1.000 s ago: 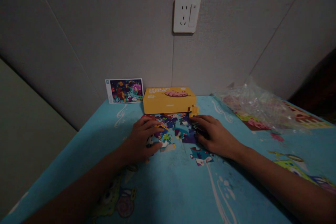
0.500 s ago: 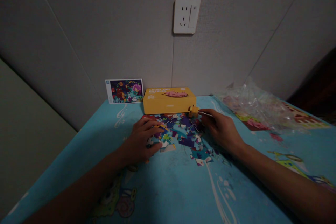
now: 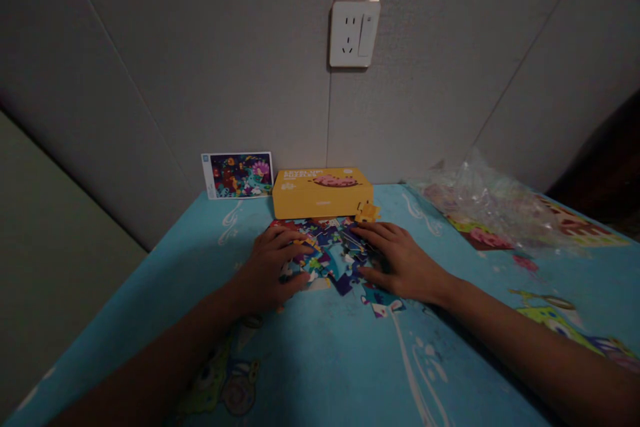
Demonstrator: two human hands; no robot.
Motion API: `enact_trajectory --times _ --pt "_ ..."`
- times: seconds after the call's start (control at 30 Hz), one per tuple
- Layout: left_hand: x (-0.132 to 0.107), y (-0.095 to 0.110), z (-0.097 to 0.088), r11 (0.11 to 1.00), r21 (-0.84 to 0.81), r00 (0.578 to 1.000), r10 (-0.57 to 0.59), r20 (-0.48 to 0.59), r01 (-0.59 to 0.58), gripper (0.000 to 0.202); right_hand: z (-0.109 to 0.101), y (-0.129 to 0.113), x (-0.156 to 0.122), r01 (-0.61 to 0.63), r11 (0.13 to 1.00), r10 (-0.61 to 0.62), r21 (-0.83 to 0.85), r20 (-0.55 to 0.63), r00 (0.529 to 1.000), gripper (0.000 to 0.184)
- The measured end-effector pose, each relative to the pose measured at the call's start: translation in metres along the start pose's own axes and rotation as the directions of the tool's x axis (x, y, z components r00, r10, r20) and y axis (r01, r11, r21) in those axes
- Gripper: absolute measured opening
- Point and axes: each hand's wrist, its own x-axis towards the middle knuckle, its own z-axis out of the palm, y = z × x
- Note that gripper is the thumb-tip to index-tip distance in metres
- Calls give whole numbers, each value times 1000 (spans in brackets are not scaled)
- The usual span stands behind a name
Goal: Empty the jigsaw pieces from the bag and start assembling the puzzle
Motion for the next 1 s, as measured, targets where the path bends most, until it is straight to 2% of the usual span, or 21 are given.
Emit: enact_trajectory --times 0.07,0.27,0.47,0.57,0.73,0.9,1.0 --pt "0 0 0 1000 0 1000 -3 0 3 32 0 1 1 -3 1000 3 4 -9 1000 68" --pt "1 1 0 1000 7 1000 5 7 -5 32 0 2 6 24 999 -21 45 -53 998 43" --pt "1 1 1 1000 12 1000 10 -2 -10 32 -3 4 5 -56 991 69 125 -105 992 35" --pt "1 1 1 1000 13 1000 16 -6 -16 32 -3 6 5 6 991 20 132 -191 981 33" --pt "0 1 2 1000 9 1000 22 -16 -21 31 -2 6 5 95 991 -53 97 -366 929 32" --pt "0 -2 1 1000 6 1000 22 -17 -22 32 -2 4 5 187 980 -144 64 -411 900 31" --pt "3 6 -5 998 -46 998 27 -58 -30 35 -4 0 4 240 969 -192 54 -444 875 33"
